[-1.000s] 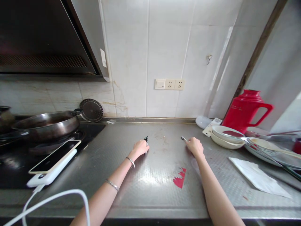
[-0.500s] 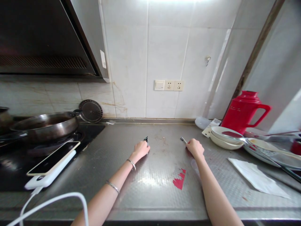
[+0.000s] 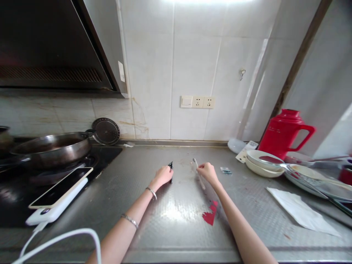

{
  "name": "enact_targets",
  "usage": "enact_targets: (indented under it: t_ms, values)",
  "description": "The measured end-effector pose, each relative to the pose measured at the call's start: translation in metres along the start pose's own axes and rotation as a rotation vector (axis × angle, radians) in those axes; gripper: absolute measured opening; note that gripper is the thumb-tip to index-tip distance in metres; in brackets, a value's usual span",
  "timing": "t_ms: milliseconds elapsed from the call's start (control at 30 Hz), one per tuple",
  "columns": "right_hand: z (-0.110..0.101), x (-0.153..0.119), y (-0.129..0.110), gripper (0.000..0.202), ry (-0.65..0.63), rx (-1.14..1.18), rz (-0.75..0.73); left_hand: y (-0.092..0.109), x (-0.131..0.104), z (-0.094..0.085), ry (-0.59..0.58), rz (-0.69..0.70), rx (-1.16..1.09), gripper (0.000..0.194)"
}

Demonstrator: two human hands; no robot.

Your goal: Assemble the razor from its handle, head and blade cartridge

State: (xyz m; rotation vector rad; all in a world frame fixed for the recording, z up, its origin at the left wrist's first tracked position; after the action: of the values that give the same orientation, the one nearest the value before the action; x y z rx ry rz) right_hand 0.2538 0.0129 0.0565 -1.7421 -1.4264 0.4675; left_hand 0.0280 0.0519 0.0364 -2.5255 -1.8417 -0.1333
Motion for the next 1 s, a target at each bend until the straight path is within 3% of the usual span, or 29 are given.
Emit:
enact_targets:
  t_ms: [167,333,700,1000]
  values:
    - [0.041,-0.01,-0.024,0.026,-0.033,-0.019,-0.089,0.003,-0.007,-0.004,-0.013,-0.027,0.029,0.033]
    - [0.066,-0.014,-0.034,0.024,-0.078,-0.105,-0.1,0.007,-0.011,-0.009,0.0,-0.035,0.088,0.029]
    - [0.082,-0.011,-0.048,0.02,-0.126,-0.201,-0.09,0.012,-0.013,-0.011,0.021,-0.038,0.092,0.03]
    - [0.088,-0.01,-0.046,0.021,-0.144,-0.206,-0.082,0.014,-0.014,-0.009,0.001,-0.049,0.107,0.032]
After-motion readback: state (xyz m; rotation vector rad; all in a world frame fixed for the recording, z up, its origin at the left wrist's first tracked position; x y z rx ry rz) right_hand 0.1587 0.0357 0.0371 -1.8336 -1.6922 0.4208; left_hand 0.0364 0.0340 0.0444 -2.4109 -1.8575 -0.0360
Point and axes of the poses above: each hand's wrist, its own x-axis towards the middle knuckle, its own z-axis out of the palm, y = z × x, the point moved 8 cm from there along x, towards the middle knuckle, and after that the axes turned 15 degrees about x, right-handed, at the moved point
